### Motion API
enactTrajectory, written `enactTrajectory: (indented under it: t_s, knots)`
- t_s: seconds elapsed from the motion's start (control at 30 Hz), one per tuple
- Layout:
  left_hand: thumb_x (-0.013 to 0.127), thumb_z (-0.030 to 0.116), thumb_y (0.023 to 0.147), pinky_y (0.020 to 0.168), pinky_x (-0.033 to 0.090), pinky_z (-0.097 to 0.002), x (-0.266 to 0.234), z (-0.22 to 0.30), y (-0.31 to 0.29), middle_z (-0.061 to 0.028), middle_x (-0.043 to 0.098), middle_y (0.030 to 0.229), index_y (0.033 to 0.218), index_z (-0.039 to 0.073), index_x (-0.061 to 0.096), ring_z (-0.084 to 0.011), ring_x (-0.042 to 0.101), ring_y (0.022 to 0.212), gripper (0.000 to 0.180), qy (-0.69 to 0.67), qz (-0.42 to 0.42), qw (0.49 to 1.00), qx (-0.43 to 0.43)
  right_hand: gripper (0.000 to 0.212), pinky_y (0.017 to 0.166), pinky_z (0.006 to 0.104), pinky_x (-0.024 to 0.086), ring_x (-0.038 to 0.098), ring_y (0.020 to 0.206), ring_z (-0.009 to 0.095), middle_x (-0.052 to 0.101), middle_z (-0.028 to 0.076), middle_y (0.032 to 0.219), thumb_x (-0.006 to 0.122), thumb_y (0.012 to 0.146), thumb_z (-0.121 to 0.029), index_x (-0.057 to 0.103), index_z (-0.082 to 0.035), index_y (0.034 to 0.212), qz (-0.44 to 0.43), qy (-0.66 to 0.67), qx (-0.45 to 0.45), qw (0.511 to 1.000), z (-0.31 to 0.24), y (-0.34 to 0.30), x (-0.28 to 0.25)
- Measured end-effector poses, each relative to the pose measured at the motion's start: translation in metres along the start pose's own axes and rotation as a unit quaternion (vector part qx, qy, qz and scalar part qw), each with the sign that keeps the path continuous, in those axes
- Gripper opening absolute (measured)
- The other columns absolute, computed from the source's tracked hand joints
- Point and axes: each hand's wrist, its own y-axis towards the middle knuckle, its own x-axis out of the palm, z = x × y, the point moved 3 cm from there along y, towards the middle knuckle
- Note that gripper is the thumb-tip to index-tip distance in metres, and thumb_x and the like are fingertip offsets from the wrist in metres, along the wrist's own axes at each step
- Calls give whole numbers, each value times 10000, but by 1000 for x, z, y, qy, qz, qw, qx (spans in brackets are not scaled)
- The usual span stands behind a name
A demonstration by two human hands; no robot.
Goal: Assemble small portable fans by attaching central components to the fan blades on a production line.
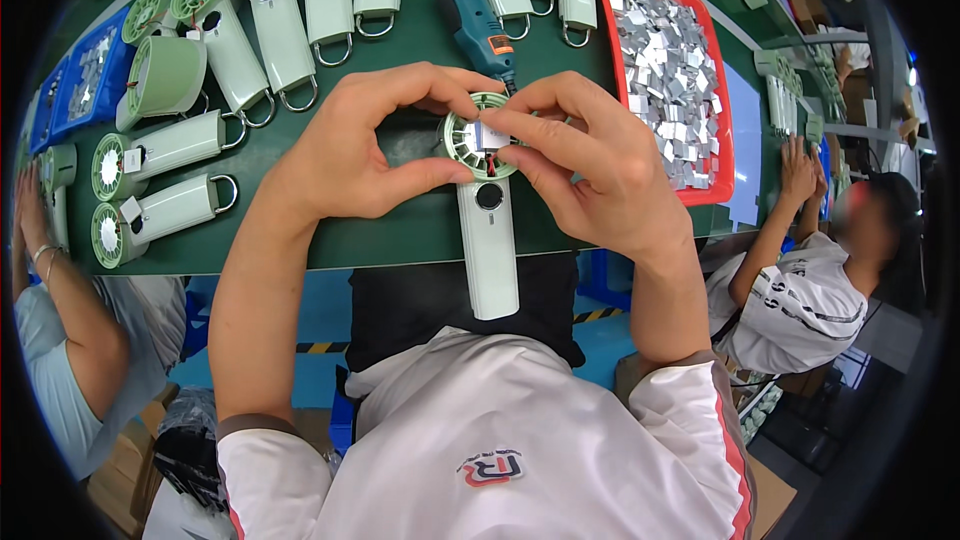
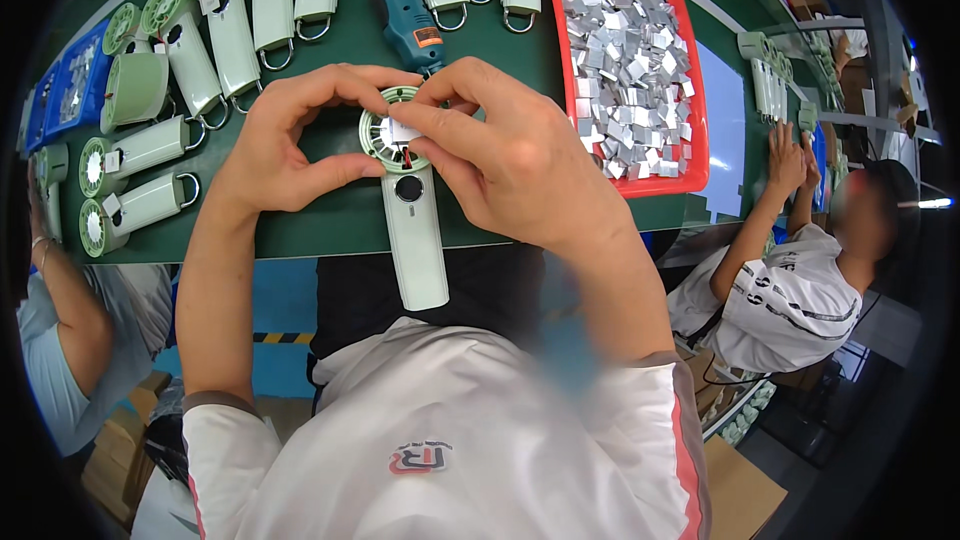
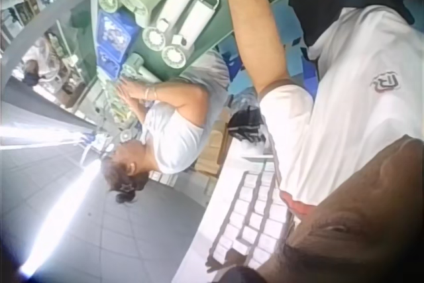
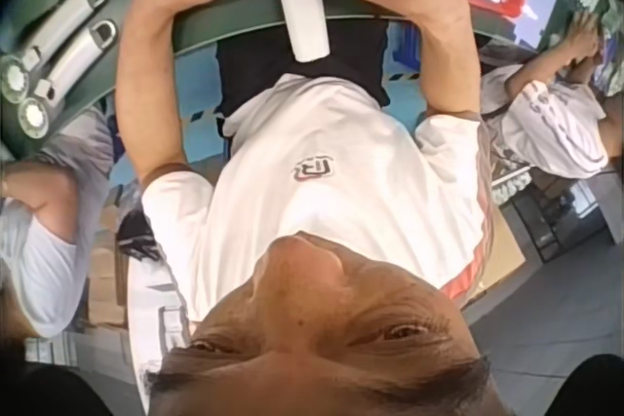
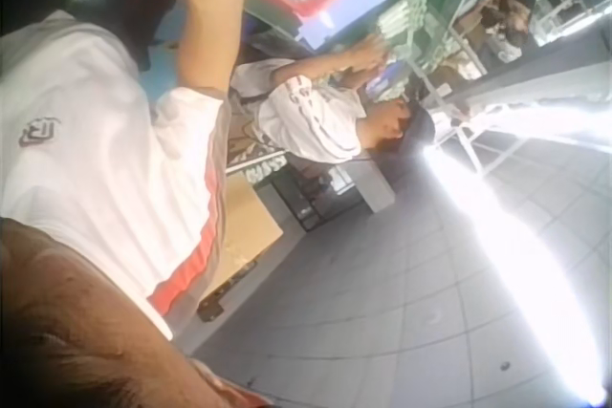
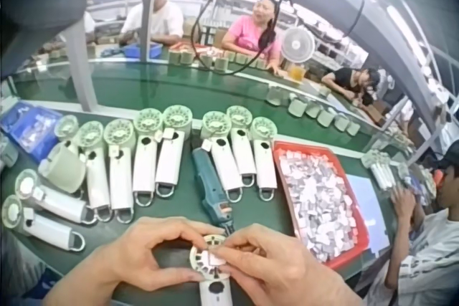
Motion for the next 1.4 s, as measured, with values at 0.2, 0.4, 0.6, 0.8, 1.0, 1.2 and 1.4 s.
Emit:
enactTrajectory:
  t_s: [0.2,0.4,0.6,0.8,1.0,1.2,1.4]
  knots:
    - [929,39,788,993,631,-384,-1,-1,0,-177,773,1354,1191,-23,736,-296,793,1117,452,9,-2,1000,3,327,696,339,618,765,867,254,738,146,1066,823,859,84,818,2,1176,-8,0,0,1000,0,2,0]
    - [937,52,792,1004,630,-382,0,2,0,-183,775,1353,1145,-12,722,-298,798,1116,419,19,4,1000,4,330,700,339,612,761,872,256,737,146,1055,820,857,87,824,5,1176,-12,-1,1,1000,-1,2,0]
    - [953,80,794,1013,627,-382,-1,0,-2,-186,775,1352,1088,4,666,-288,801,1109,418,16,5,1000,-8,329,704,337,610,755,866,254,736,147,1054,822,856,90,827,12,1175,-14,1,5,1000,-2,3,1]
    - [950,89,798,1018,624,-387,0,-3,-2,-193,775,1345,1084,0,673,-290,802,1106,407,5,8,1000,-12,329,706,337,610,752,862,254,734,148,1054,821,856,92,828,13,1176,-15,2,5,1000,-1,3,2]
    - [941,83,802,1017,624,-390,0,-4,-2,-193,776,1336,1085,-4,679,-294,804,1103,396,-4,12,1000,-12,332,708,337,611,753,863,253,731,147,1053,823,857,87,831,8,1179,-20,-3,7,1000,-2,4,1]
    - [945,97,804,1010,626,-390,0,-4,-2,-178,778,1332,1087,-7,688,-294,804,1096,396,3,10,1000,-7,334,707,337,611,753,858,251,730,144,1049,822,858,88,833,3,1181,-23,-8,4,1000,-1,3,2]
    - [947,101,805,1009,627,-389,0,-4,-2,-172,778,1329,1089,-10,692,-291,802,1091,398,0,11,1000,-10,342,706,337,610,750,855,247,731,139,1048,818,859,90,833,-2,1188,-24,-7,7,1000,-1,4,1]
